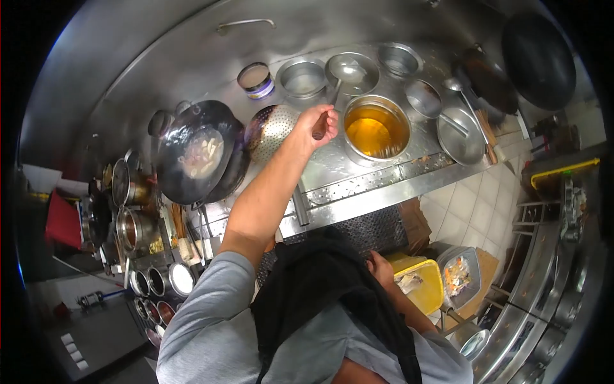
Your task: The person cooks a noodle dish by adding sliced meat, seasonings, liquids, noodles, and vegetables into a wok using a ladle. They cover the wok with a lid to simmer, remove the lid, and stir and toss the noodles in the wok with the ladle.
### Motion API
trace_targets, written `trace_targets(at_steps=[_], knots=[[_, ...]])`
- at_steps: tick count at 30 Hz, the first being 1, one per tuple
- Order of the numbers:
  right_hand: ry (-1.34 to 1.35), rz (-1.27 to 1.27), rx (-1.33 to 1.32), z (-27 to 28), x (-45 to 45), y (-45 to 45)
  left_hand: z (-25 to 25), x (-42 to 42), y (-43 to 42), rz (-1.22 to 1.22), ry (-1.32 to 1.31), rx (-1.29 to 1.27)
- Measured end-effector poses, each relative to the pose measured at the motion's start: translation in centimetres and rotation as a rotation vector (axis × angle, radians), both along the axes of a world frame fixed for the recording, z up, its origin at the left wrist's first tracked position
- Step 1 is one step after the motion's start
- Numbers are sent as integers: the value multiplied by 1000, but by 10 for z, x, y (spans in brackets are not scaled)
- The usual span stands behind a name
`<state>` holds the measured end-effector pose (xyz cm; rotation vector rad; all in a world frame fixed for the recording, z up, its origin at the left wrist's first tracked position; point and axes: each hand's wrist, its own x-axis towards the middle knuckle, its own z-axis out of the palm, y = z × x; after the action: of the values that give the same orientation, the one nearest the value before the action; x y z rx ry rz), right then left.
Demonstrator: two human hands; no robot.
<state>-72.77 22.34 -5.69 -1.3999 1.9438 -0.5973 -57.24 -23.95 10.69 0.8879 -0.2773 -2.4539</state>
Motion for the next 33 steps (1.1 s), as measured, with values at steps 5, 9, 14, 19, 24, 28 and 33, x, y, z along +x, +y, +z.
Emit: trace_targets(at_steps=[5,9,14,19,24,28,33], knots=[[16,140,-8,0,8,-21,24,32,32,41,-63,-97],[-5,214,33,3,27,-38,33,51,48,100,-239,-210],[-72,181,26,14,72,-48,36,103,51,100,232,-45],[-88,189,-9,18,124,-34,46,192,94,128,533,-12],[-137,214,79,16,174,-25,65,325,169,286,512,-59],[-117,326,-24,26,220,-35,83,423,219,294,-185,-280],[-185,490,-35,37,271,-80,49,512,241,205,-770,-487]])
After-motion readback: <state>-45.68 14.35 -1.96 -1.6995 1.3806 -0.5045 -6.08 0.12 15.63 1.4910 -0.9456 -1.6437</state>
